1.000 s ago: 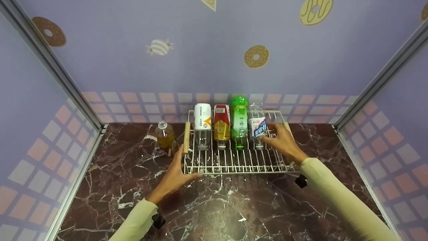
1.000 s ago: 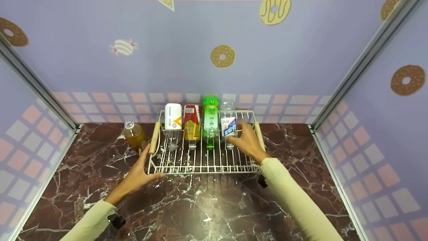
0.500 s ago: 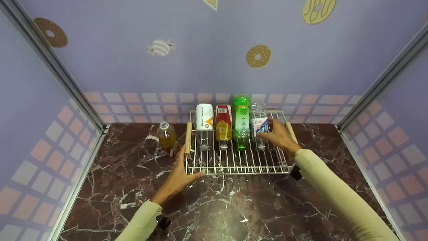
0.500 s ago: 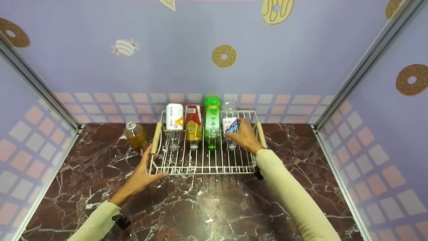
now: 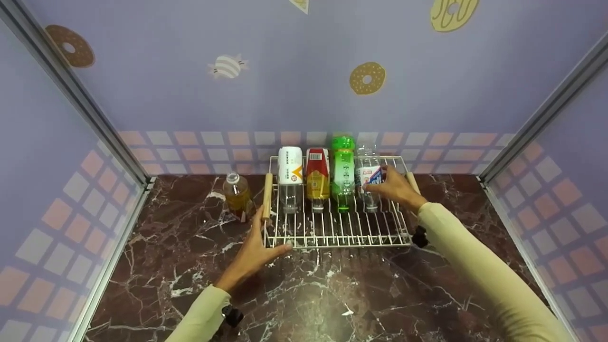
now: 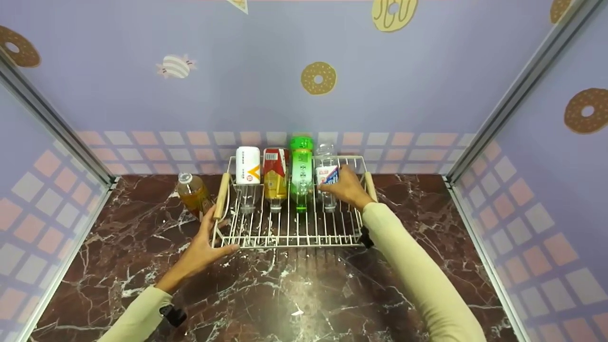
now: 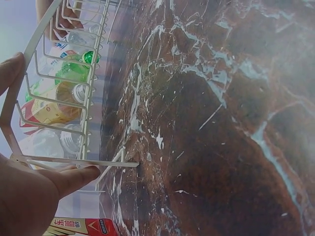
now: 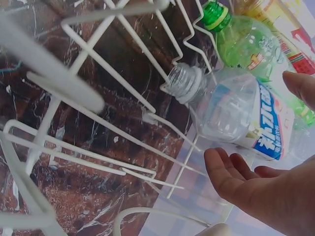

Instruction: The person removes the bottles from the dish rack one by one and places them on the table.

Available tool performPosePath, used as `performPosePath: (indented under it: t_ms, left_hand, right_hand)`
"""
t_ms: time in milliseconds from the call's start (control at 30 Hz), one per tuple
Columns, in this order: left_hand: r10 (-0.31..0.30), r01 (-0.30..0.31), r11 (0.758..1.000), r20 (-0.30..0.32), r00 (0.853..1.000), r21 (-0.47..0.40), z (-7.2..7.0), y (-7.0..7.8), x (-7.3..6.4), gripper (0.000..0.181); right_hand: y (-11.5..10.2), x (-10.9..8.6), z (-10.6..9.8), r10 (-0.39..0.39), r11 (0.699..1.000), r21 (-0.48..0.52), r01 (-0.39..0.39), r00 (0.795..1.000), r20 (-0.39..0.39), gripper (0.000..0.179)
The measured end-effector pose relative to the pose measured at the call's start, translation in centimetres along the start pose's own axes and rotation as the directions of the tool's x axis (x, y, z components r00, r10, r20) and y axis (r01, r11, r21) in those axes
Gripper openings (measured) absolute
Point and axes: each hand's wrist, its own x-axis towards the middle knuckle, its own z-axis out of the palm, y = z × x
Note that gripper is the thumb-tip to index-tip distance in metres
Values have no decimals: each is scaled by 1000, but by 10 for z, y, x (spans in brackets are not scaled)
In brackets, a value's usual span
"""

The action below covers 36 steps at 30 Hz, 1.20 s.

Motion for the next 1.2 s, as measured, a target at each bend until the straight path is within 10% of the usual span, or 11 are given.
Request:
performPosePath:
  t_ms: [567, 833, 1200]
  left_hand:
    - [12, -11, 998, 10, 1000, -65, 7, -1, 2, 132]
    - [-5, 6, 997, 16, 1000, -72, 5, -1, 2, 135]
    - [4, -3, 998, 13, 1000, -69, -1, -5, 0, 132]
  right_hand:
    - [7, 4, -3, 8, 1000, -15, -7, 998, 61, 130]
    - [2, -5, -6, -35, 993, 117, 24, 995, 92, 64]
    - [-3, -24, -6, -14, 1000, -23, 16, 998, 64, 122]
